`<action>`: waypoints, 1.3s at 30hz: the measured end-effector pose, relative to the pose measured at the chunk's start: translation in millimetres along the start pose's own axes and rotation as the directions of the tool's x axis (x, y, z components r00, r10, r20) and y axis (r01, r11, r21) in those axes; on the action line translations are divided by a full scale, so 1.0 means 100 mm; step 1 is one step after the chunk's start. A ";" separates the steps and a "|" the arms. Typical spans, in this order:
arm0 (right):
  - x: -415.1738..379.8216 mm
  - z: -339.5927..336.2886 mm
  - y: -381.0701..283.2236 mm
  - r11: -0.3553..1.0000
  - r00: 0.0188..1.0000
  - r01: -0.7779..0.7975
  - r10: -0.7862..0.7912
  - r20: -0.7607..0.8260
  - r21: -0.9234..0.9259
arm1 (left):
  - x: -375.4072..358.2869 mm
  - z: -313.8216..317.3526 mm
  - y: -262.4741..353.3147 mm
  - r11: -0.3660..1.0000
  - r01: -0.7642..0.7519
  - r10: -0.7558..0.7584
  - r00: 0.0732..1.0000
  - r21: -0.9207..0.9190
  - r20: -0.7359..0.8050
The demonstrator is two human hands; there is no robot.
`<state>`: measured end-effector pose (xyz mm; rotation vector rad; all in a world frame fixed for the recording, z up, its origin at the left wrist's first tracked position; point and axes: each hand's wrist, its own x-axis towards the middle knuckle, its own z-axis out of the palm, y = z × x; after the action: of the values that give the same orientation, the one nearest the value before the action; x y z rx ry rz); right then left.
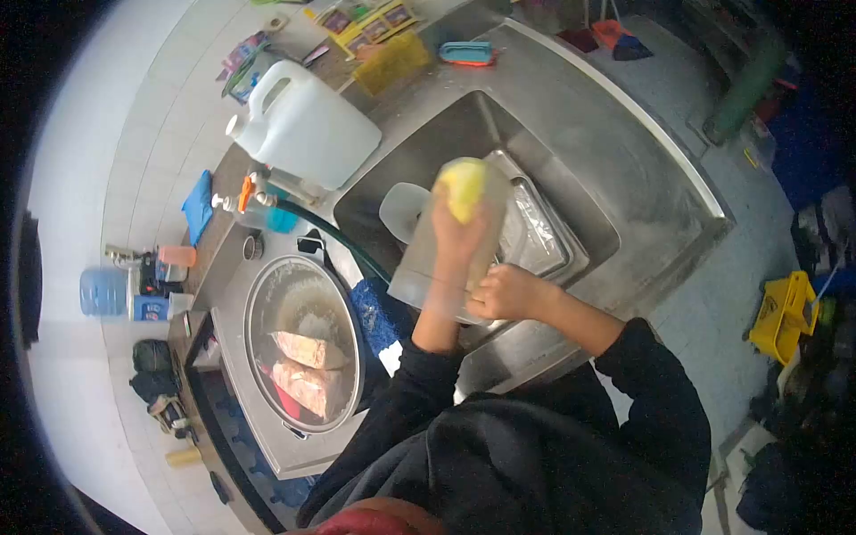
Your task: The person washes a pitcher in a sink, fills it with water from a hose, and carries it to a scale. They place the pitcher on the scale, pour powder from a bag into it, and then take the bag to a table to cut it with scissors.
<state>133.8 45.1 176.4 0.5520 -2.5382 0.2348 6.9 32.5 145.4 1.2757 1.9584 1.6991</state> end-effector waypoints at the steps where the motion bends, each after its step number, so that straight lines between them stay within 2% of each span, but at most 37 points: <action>1: -0.03 0.00 0.01 1.000 1.000 -0.018 0.018 -0.006 -0.008 | 0.02 0.03 0.11 0.992 0.042 -0.045 0.999 -0.119 -0.025; 2: -0.03 0.01 0.04 1.000 1.000 -0.005 0.005 -0.031 -0.006 | 0.00 0.06 0.12 0.984 0.064 -0.070 0.997 -0.167 -0.031; 3: -0.03 0.02 0.04 1.000 0.998 0.003 -0.003 -0.061 0.005 | -0.04 0.13 0.00 0.991 0.064 -0.065 0.998 -0.118 -0.008; 4: -0.04 0.04 0.06 0.999 0.996 0.022 -0.026 -0.091 -0.036 | -0.09 0.23 -0.25 0.998 0.051 -0.053 0.997 0.041 0.056; 5: -0.04 0.04 0.09 0.999 0.993 0.004 -0.008 -0.119 -0.037 | -0.13 0.31 -0.55 0.930 -0.084 0.019 0.983 0.358 0.181; 6: -0.06 0.00 0.14 0.999 0.987 -0.032 0.030 -0.155 -0.012 | -0.15 0.32 -0.86 0.646 -0.348 0.091 0.919 0.679 0.384; 7: -0.09 -0.02 0.18 0.998 0.981 -0.063 0.065 -0.184 0.017 | -0.10 0.25 -0.88 0.350 -0.565 0.154 0.821 0.747 0.549; 9: -0.20 0.06 0.19 0.998 0.990 -0.053 0.056 -0.132 0.022 | -0.11 0.12 -0.68 0.267 -0.545 0.195 0.838 0.795 0.509; 10: -0.21 0.08 0.18 1.000 0.992 -0.001 -0.002 -0.126 -0.023 | -0.13 0.14 -0.45 0.389 -0.450 0.204 0.893 0.804 0.401; 11: -0.21 0.07 0.18 0.996 0.991 0.052 -0.061 -0.117 -0.073 | -0.08 0.24 -0.27 0.386 -0.448 0.213 0.894 0.806 0.395; 12: -0.19 0.06 0.18 0.998 0.984 0.028 -0.037 -0.176 -0.052 | -0.03 0.36 -0.12 0.323 -0.427 -0.110 0.869 0.845 0.482; 13: -0.22 0.04 0.16 0.998 0.984 0.039 -0.048 -0.172 -0.053 | -0.01 0.42 -0.01 0.251 -0.424 -0.432 0.756 0.870 0.493; 14: -0.25 0.00 0.15 0.996 0.972 0.052 -0.066 -0.226 -0.067 | 0.01 0.43 0.09 0.252 -0.415 -0.428 0.762 0.874 0.486; 15: -0.28 -0.04 0.17 0.994 0.957 0.067 -0.090 -0.275 -0.091 | 0.06 0.41 0.14 0.465 -0.255 -0.231 0.890 0.848 0.394; 16: -0.39 -0.07 0.17 0.992 0.975 0.079 -0.099 -0.201 -0.102 | 0.14 0.38 0.17 0.751 -0.119 -0.070 0.964 0.649 0.258; 17: -0.47 -0.07 0.22 0.991 0.976 0.094 -0.112 -0.186 -0.100 | 0.25 0.34 0.19 0.943 0.004 -0.053 0.989 0.333 0.139; 18: -0.54 -0.07 0.29 0.998 0.987 0.059 -0.056 -0.151 0.011 | 0.35 0.31 0.29 0.992 0.126 -0.123 0.989 -0.030 0.078; 19: -0.59 -0.09 0.34 0.993 0.994 0.016 -0.003 -0.110 0.120 | 0.43 0.29 0.36 0.913 0.219 -0.206 0.976 -0.345 0.075; 20: -0.63 -0.11 0.38 0.953 0.980 -0.178 0.150 0.129 0.246 | 0.50 0.26 0.42 0.773 0.286 -0.275 0.955 -0.566 0.107; 21: -0.62 -0.14 0.39 0.958 0.981 -0.161 0.129 0.144 0.237 | 0.57 0.25 0.47 0.635 0.311 -0.303 0.942 -0.707 0.143; 22: -0.60 -0.15 0.35 0.870 0.946 -0.305 0.322 0.020 0.387 | 0.62 0.25 0.47 0.505 0.327 -0.313 0.932 -0.799 0.184; 23: -0.57 -0.13 0.33 0.736 0.852 -0.402 0.518 -0.070 0.545 | 0.65 0.26 0.48 0.406 0.346 -0.319 0.921 -0.846 0.223; 24: -0.55 -0.07 0.34 0.543 0.759 -0.438 0.651 -0.029 0.717 | 0.66 0.30 0.42 0.335 0.366 -0.321 0.911 -0.868 0.260; 25: -0.47 -0.03 0.43 0.553 0.768 -0.437 0.640 -0.026 0.710 | 0.65 0.38 0.30 0.290 0.387 -0.325 0.900 -0.875 0.290; 26: -0.38 0.01 0.54 0.199 0.602 -0.252 0.799 -0.008 0.947 | 0.62 0.50 0.18 0.257 0.396 -0.330 0.893 -0.882 0.305; 27: -0.34 0.06 0.64 -0.151 0.423 0.054 0.899 0.115 0.987 | 0.53 0.67 -0.09 0.249 0.389 -0.328 0.896 -0.887 0.301; 28: -0.36 0.14 0.77 -0.147 0.427 0.044 0.897 0.115 0.988 | 0.42 0.85 -0.28 0.702 0.265 -0.221 0.963 -0.661 0.152; 29: -0.37 0.24 0.91 -0.198 0.289 0.113 0.944 0.158 0.974 | 0.37 0.95 -0.36 0.965 0.061 -0.045 0.997 -0.255 0.069; 30: -0.36 0.32 1.02 -0.234 0.148 0.195 0.967 0.207 0.952 | 0.36 0.88 -0.32 0.965 0.052 -0.036 0.997 -0.258 0.067; 31: -0.39 0.37 1.07 -0.224 0.154 0.197 0.968 0.196 0.954 | 0.38 0.73 -0.23 0.941 -0.262 0.235 0.961 0.215 0.143; 32: -0.46 0.40 1.08 -0.322 0.238 0.326 0.938 0.253 0.889 | 0.41 0.64 -0.13 0.610 -0.522 0.415 0.851 0.595 0.322; 33: -0.52 0.43 1.04 -0.428 0.326 0.434 0.895 0.305 0.793 | 0.40 0.63 -0.01 0.611 -0.519 0.415 0.853 0.599 0.316; 35: -0.50 0.56 0.96 -0.464 0.310 0.398 0.880 0.360 0.791 | 0.38 0.62 0.16 0.756 -0.284 0.197 0.958 0.590 0.209; 37: -0.49 0.85 1.00 -0.331 0.299 0.307 0.924 0.240 0.892 | 0.32 0.94 -0.65 0.915 -0.148 0.172 0.984 0.374 -0.033; 38: -0.43 0.73 0.99 -0.406 0.336 0.408 0.900 0.279 0.818 | 0.39 0.83 -0.51 0.954 -0.094 0.101 0.995 0.285 -0.011; 39: -0.42 0.79 1.04 -0.406 0.336 0.408 0.900 0.279 0.818 | 0.43 0.71 -0.32 0.981 -0.025 0.022 1.000 0.191 0.018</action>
<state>85.6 131.6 81.8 -0.3357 -0.5372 2.4298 15.8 114.0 110.9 1.3758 2.1487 1.5365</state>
